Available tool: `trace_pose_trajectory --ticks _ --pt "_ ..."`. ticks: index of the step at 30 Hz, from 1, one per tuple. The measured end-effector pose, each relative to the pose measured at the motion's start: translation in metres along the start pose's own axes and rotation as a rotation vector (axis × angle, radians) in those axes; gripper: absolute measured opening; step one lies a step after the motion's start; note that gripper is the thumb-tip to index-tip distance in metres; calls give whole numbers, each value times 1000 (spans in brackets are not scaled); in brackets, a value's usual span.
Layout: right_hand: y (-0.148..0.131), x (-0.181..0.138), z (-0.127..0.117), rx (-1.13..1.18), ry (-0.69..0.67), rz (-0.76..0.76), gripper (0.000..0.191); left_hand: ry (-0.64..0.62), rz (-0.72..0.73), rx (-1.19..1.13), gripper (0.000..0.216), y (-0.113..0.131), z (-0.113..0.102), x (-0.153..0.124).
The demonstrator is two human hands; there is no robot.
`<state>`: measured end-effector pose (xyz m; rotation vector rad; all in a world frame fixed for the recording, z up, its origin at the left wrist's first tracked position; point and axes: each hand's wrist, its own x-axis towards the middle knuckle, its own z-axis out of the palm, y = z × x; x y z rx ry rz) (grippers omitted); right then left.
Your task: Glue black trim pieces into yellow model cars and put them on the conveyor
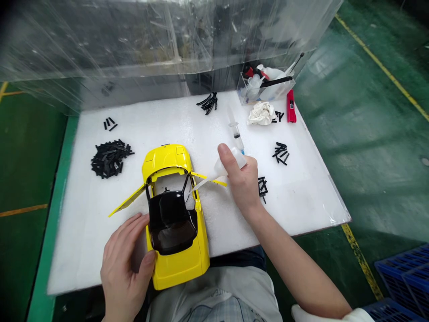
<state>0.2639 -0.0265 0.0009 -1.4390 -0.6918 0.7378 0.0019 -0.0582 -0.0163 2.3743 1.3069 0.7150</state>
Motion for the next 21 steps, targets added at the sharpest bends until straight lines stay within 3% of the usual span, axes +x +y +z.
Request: trace_pose_trajectory --ticks 5,9,12,15,18,21 --pt "-27 1 11 176 -20 71 50 8 12 -1 42 0 1 0" --pt "-48 -6 42 191 -23 15 44 12 12 -16 41 0 1 2" --pt "-49 -16 70 22 -52 -161 44 19 19 -28 41 2 0 2" --pt "-44 -25 90 -275 -97 -449 46 46 -4 -41 40 6 0 3" --pt "-40 -30 98 -478 -161 -733 46 78 -33 -52 39 8 0 3" --pt "-39 -32 98 -597 -217 -837 46 90 -39 -68 39 9 1 3"
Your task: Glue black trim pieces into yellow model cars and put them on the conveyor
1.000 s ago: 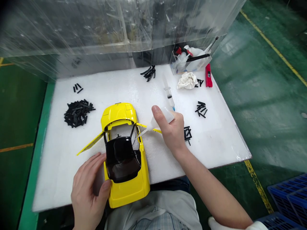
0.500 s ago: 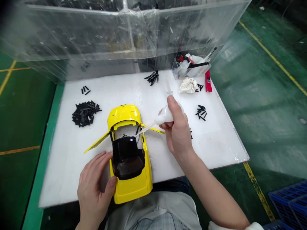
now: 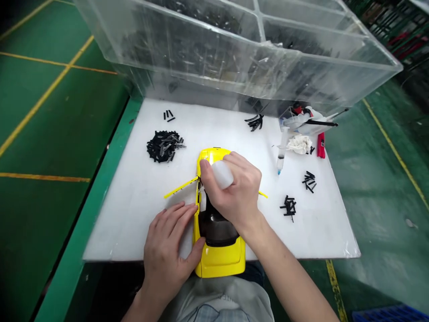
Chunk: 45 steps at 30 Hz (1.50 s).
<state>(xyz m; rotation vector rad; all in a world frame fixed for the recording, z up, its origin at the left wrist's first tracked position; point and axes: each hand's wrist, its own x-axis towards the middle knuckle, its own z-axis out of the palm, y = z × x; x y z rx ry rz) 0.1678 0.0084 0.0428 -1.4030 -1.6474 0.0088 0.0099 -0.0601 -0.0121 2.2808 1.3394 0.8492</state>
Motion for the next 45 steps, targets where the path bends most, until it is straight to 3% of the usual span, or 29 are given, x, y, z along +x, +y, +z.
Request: trace_pose_trajectory --ticks 7,16,21,27,45 --pt "-2 -1 1 -127 -131 -137 44 33 -34 -72 40 -1 2 -1" --pt "-2 -1 2 -157 -220 -181 43 68 -53 -115 39 0 3 -1" --pt "-1 -1 2 -157 -232 -188 42 71 -50 -113 39 0 3 -1" --pt "-5 -4 -1 -98 -133 -156 43 61 -52 -120 39 0 2 -1" --pt "-6 -7 -1 -110 -249 -150 42 70 -48 -121 39 0 3 0"
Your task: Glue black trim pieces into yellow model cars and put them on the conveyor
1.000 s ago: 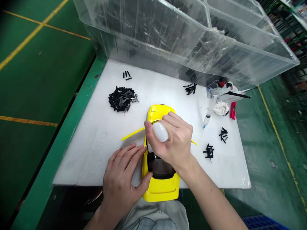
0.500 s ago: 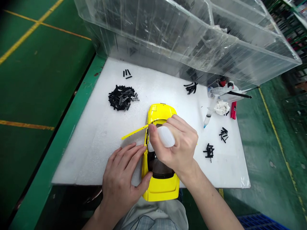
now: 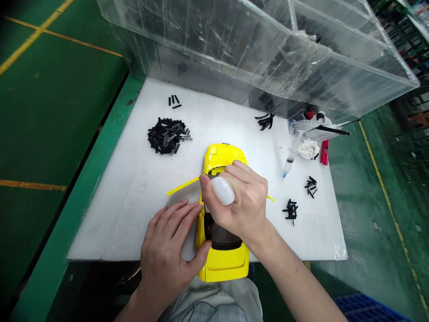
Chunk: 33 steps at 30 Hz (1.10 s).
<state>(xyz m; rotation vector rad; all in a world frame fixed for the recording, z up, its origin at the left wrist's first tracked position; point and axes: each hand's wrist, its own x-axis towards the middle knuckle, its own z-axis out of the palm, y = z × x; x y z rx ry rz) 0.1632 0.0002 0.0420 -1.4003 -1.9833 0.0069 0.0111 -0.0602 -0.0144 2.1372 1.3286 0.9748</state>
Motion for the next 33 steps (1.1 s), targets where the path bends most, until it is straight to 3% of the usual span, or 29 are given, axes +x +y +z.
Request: trace_pose_trajectory --ticks 7,15,20,22,24,26,30,33 --pt "0 0 -4 115 121 136 44 -14 -8 4 39 -1 0 -1" --pt "9 -9 -8 295 216 570 50 -43 9 50 39 -1 -2 -1" --pt "24 -5 -9 756 340 841 47 -47 34 86 39 -2 -3 -2" --pt "37 -1 -16 972 299 892 49 -52 51 109 38 -3 -4 -1" --pt "57 1 -26 1040 241 900 45 -63 88 142 39 -5 -4 -2" --pt "81 1 -37 865 214 853 37 -63 126 174 41 -9 -4 -2" --pt "126 -3 -53 184 111 730 27 -38 182 215 42 -17 -1 -2" --pt "145 -1 -53 5 74 734 16 -37 208 239 44 -20 0 -2"
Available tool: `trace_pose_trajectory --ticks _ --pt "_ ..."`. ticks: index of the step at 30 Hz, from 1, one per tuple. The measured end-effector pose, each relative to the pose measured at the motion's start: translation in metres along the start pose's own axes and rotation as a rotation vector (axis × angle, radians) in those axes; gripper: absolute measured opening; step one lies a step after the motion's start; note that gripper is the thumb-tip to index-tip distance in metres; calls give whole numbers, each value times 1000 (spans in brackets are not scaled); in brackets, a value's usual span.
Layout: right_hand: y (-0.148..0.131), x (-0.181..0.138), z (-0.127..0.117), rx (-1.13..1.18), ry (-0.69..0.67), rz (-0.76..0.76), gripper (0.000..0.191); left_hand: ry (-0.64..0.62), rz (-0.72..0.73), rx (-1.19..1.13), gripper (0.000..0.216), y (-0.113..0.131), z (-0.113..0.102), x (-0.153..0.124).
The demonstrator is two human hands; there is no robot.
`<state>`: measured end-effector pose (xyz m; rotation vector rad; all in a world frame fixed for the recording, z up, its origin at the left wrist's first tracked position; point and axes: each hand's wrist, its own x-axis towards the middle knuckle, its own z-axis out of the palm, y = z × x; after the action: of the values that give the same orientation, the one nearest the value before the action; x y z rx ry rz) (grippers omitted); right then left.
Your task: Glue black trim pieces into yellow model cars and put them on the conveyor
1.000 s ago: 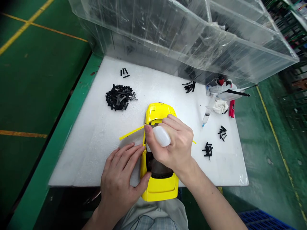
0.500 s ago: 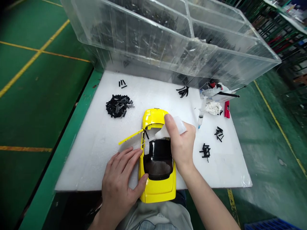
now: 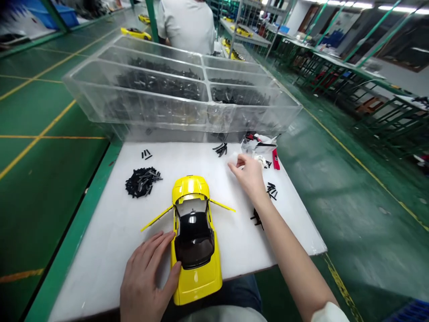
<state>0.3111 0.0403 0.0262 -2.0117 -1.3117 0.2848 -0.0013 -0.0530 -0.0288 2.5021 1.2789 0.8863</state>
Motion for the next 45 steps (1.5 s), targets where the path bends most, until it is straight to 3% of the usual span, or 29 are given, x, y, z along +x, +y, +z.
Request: trace_pose_trajectory --ticks 8,11,14,16,19,21,25,28,32,35,39,45 --pt "1 13 9 -183 -44 55 8 6 34 24 42 -1 -2 1" --pt "-5 4 -4 -174 -67 68 23 13 54 20 41 -2 -1 2" --pt "-13 -23 -31 -143 -39 50 30 1 57 6 40 -3 -1 2" --pt "-13 -50 -53 -133 -23 -49 15 -21 38 -2 41 -3 -1 2" --pt "0 -89 -75 -275 -210 -275 12 -30 3 -20 40 -1 -1 3" --pt "13 -106 -78 -412 -304 -378 11 -27 -16 -28 40 0 0 3" --pt "33 -116 -71 -543 -269 -514 16 -52 -58 -31 40 0 0 2" --pt "32 -112 -71 -332 -175 -419 16 -76 -114 -93 37 3 -12 1" --pt "16 -105 -79 368 -62 125 18 45 -263 -286 18 25 -36 18" --pt "-5 -105 -77 811 -176 372 30 21 -191 -407 15 56 -40 50" --pt "-32 -114 -66 1020 -358 403 25 -207 -72 -579 23 93 -29 89" --pt "-47 -130 -58 1122 -451 335 14 -255 -285 -826 30 101 -24 87"
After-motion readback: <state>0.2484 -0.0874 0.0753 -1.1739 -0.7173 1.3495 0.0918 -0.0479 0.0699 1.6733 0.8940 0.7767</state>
